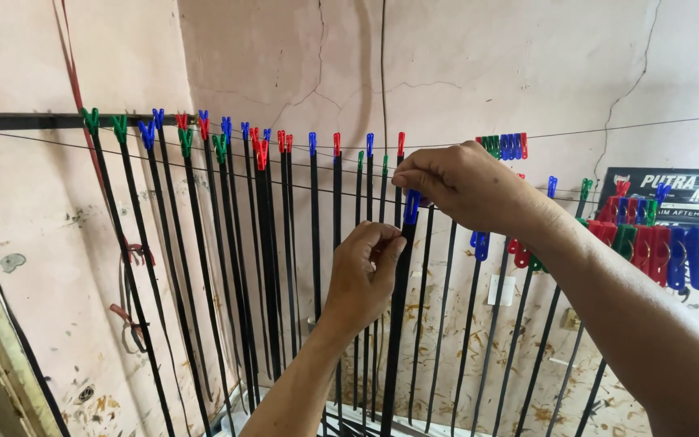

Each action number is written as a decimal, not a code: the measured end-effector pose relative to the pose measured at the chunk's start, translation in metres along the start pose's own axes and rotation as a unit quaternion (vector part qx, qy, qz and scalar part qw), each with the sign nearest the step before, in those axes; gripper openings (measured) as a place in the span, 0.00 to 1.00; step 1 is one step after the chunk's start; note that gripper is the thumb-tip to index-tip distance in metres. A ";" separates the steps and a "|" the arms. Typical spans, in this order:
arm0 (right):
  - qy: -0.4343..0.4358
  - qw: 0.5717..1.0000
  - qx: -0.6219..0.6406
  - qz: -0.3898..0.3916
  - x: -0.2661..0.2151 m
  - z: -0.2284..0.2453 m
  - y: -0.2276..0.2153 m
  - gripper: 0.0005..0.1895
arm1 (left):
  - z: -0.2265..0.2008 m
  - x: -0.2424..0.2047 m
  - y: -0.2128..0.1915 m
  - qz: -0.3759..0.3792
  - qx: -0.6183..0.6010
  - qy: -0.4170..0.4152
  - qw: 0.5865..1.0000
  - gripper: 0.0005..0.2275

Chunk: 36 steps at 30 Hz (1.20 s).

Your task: Skiving the ends of leather strips and hanging them on a rack with clothespins.

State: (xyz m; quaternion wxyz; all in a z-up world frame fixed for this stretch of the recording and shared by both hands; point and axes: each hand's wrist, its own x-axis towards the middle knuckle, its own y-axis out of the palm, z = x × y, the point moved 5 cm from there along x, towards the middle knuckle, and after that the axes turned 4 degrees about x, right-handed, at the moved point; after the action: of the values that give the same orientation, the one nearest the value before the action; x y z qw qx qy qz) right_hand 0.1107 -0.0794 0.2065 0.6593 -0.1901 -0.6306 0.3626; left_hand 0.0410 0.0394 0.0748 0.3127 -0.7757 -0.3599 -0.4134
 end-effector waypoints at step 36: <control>0.037 0.998 -0.040 0.036 0.066 0.024 0.050 0.16 | 0.052 -0.109 -0.050 0.034 -0.070 -0.286 0.955 0.28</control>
State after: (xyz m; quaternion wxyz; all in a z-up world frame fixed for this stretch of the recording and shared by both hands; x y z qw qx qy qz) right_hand 0.0718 -0.0037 0.2198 0.6607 -0.2525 -0.6126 0.3529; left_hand -0.0220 0.0747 -0.0344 0.1552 -0.8932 -0.3778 -0.1882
